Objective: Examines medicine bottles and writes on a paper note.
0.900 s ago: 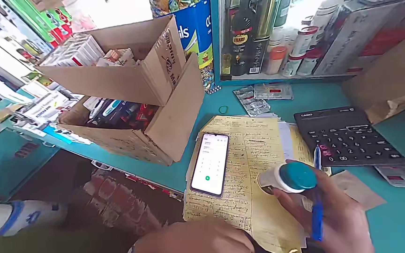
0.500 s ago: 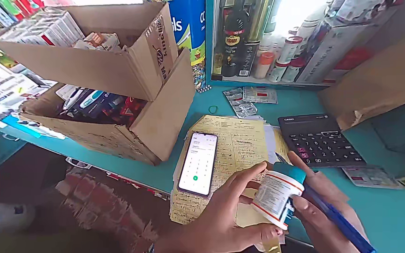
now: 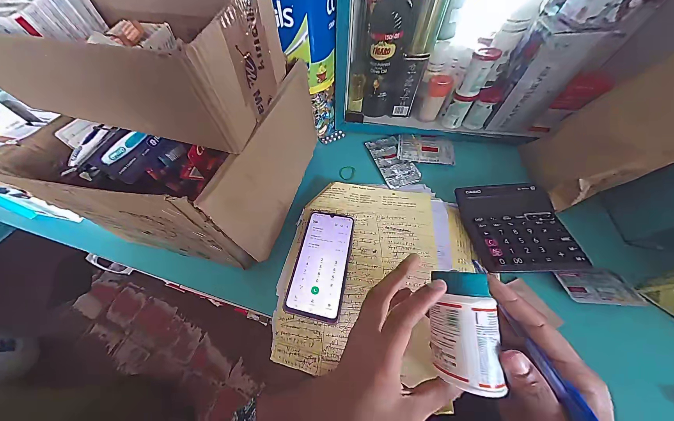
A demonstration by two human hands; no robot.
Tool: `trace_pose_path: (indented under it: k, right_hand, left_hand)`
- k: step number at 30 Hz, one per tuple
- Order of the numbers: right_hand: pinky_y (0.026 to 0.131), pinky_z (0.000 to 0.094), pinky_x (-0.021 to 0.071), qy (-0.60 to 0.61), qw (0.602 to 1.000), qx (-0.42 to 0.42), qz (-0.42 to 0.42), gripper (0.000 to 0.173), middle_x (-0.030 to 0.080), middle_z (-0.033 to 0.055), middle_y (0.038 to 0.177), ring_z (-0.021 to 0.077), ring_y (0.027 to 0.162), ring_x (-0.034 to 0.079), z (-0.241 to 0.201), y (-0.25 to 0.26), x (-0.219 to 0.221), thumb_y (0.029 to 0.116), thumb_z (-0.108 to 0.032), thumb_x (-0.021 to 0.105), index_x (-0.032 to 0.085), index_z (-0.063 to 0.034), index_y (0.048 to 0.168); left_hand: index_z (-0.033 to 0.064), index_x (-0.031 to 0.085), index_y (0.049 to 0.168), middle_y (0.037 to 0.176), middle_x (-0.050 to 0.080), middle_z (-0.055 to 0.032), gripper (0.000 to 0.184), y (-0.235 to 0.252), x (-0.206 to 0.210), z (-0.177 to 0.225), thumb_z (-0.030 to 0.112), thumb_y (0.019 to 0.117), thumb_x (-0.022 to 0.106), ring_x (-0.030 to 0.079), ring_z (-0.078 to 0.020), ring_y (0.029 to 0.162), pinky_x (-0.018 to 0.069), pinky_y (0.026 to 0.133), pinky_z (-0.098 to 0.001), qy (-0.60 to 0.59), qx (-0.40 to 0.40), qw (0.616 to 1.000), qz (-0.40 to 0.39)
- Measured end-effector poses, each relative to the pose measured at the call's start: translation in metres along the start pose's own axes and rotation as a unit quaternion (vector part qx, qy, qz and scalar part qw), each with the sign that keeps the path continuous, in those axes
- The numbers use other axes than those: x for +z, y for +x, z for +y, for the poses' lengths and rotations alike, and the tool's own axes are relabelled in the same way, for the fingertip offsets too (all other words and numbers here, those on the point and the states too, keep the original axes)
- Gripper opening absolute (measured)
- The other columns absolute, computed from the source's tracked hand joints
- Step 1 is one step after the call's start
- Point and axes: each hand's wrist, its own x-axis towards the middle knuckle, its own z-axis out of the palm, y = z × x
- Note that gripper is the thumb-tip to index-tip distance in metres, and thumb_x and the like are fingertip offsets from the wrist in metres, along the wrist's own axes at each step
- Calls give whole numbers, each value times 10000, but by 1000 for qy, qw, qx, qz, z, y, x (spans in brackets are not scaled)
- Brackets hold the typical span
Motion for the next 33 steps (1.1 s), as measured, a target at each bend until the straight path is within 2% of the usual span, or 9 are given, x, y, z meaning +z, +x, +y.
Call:
trace_pose_path:
  k: [3,5,7,9,12,17,28,31,33]
  right_hand:
    - [1034,265,531,67,996,62,15,498,650,-67,1377,65,1229,624,-3,-4,4,1033,-415,551,561,-145,1451]
    - [1019,223,533,1,997,77,29,460,673,-116,1333,20,1193,636,-5,-5,6,1045,-422,512,585,-156,1413]
    - [1023,233,542,-50,997,48,20,432,672,-96,1353,43,1202,647,-4,-6,3,1061,-387,506,594,-142,1406]
    - [1032,261,549,-27,999,35,-12,464,649,-53,1394,85,1231,642,-6,-8,0,1053,-386,532,571,-125,1435]
    - [1032,260,558,-18,999,37,-29,492,603,-68,1452,86,1255,629,-8,-9,1,1028,-335,601,532,-149,1479]
    - [1041,253,551,-48,998,36,-29,488,589,-81,1466,75,1274,613,-8,-11,1,1037,-317,589,520,-139,1486]
    - [1037,251,550,-50,998,30,-33,471,588,-81,1465,78,1276,611,-4,-11,3,1040,-291,589,522,-139,1480]
    - [1069,266,536,-106,992,43,-58,485,582,-86,1468,64,1283,601,-5,-12,-1,1046,-295,578,496,-150,1502]
    - [1070,259,527,-208,975,34,-64,470,598,-7,1461,59,1278,604,-9,-14,-7,1064,-319,543,503,-98,1477]
  left_hand:
    - [-17,380,1469,1532,402,-269,811,-2,2,-1,197,823,821,443,-190,1430,419,1140,-288,-54,2,998,-10]
    - [-29,435,1449,1492,433,-271,789,-2,2,0,199,802,826,462,-181,1405,419,1130,-265,-18,5,1000,11]
    - [-5,473,1439,1452,447,-258,768,-2,2,1,205,794,835,469,-168,1379,406,1127,-240,29,6,999,24]
    - [4,488,1432,1431,452,-240,775,-2,1,2,201,777,853,471,-159,1368,404,1125,-229,45,8,999,26]
    - [12,485,1432,1436,441,-223,773,-3,1,3,182,779,863,473,-144,1372,425,1114,-223,43,12,999,23]
    - [15,487,1437,1434,435,-225,779,-4,2,2,131,767,868,501,-138,1355,490,1061,-225,24,10,999,21]
    - [52,543,1413,1447,445,-260,708,-2,-2,4,95,777,848,538,-186,1321,493,1055,-234,36,-1,999,4]
    - [92,601,1403,1447,465,-314,663,0,-10,4,135,790,851,580,-241,1275,500,1040,-257,60,-9,998,-35]
    - [132,645,1362,1397,513,-277,615,1,-20,4,168,788,862,607,-208,1224,534,984,-240,84,-19,995,-41]
